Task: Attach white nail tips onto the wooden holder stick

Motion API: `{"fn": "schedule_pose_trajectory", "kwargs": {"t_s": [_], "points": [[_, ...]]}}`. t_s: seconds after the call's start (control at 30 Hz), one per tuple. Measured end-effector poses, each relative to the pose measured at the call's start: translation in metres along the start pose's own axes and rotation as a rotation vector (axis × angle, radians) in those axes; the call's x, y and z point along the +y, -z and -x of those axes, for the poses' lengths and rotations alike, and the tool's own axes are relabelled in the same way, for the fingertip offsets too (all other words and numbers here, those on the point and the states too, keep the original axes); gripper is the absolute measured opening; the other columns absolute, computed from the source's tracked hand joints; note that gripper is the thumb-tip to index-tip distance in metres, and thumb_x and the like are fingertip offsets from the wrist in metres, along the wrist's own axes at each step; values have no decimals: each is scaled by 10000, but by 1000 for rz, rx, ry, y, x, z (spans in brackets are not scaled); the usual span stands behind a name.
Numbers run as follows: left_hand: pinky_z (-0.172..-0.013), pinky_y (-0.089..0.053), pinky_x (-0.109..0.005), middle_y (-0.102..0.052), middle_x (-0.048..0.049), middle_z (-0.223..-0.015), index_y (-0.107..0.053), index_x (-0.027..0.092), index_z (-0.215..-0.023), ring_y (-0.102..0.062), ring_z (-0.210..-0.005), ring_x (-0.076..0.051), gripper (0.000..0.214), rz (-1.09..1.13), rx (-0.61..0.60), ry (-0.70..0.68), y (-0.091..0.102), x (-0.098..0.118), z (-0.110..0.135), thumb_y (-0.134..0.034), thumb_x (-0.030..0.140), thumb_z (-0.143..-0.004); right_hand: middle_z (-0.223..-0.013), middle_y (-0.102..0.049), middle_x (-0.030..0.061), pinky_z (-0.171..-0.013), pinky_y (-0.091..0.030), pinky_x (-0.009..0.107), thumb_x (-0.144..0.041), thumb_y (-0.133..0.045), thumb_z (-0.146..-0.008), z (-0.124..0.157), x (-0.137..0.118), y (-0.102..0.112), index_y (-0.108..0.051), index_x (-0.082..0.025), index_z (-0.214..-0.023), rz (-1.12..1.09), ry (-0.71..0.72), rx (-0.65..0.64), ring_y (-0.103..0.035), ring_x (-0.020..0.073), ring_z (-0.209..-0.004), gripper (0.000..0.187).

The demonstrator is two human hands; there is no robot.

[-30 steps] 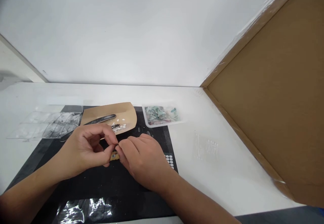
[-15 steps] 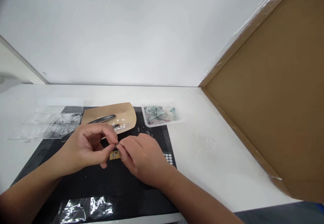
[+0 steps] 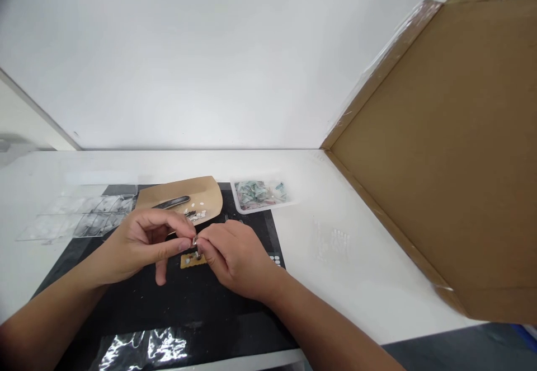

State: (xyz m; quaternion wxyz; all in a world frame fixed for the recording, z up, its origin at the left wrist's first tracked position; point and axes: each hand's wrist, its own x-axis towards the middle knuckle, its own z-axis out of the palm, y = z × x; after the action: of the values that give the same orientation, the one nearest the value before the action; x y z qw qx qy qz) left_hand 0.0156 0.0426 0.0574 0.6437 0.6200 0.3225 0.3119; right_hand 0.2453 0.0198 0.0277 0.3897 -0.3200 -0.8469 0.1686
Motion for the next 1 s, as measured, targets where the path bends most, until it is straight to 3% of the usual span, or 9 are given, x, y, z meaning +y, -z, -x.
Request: {"fn": "schedule_pose_trajectory", "kwargs": {"t_s": [0.17, 0.4, 0.5, 0.63, 0.83, 1.0], "points": [[-434, -663, -208, -734, -80, -992, -802, 154, -1001, -751, -685, -160, 192, 2, 5, 24, 0, -3, -1, -841, 306, -891, -737, -628, 5, -674, -372, 312, -248, -402, -1136, 0, 5, -3, -603, -186, -913, 87, 156, 49, -481, 154, -649, 307], [-435, -669, -220, -657, -64, -950, -793, 143, -949, -717, -730, -160, 166, -14, -51, -19, 2, 1, 1, -852, 280, -877, -749, -631, 1, -646, -351, 319, -225, -424, -1133, 0, 3, -5, -597, -178, -963, 52, 237, 84, -484, 145, -646, 246], [-425, -672, -234, -647, -54, -952, -797, 162, -982, -709, -700, -151, 134, -38, -32, -61, 1, -1, 1, -826, 265, -902, -735, -612, -4, -662, -363, 313, -230, -418, -1133, 0, 2, -5, -596, -178, -957, 0, 184, 77, -468, 145, -642, 256], [-438, -669, -218, -656, -55, -972, -818, 211, -1072, -710, -700, -139, 136, -107, 38, -230, -4, -5, 0, -776, 216, -943, -697, -587, -21, -696, -386, 292, -209, -444, -1115, 1, 0, -4, -598, -198, -925, -66, 41, 96, -495, 146, -659, 245], [-446, -578, -134, -676, -67, -998, -814, 234, -1120, -703, -740, -121, 227, -387, 161, -518, -8, -10, -3, -783, 131, -921, -641, -555, -50, -658, -414, 237, -259, -418, -1133, -1, -2, -4, -578, -214, -850, -295, -140, 69, -530, 110, -598, 329], [-490, -556, -145, -686, -66, -1039, -799, 233, -1098, -698, -751, -108, 229, -548, 239, -650, -7, -12, -4, -783, 99, -913, -587, -535, -68, -642, -428, 226, -344, -401, -1152, 0, 1, -4, -612, -205, -879, -416, -229, 3, -513, 93, -532, 372]]}}
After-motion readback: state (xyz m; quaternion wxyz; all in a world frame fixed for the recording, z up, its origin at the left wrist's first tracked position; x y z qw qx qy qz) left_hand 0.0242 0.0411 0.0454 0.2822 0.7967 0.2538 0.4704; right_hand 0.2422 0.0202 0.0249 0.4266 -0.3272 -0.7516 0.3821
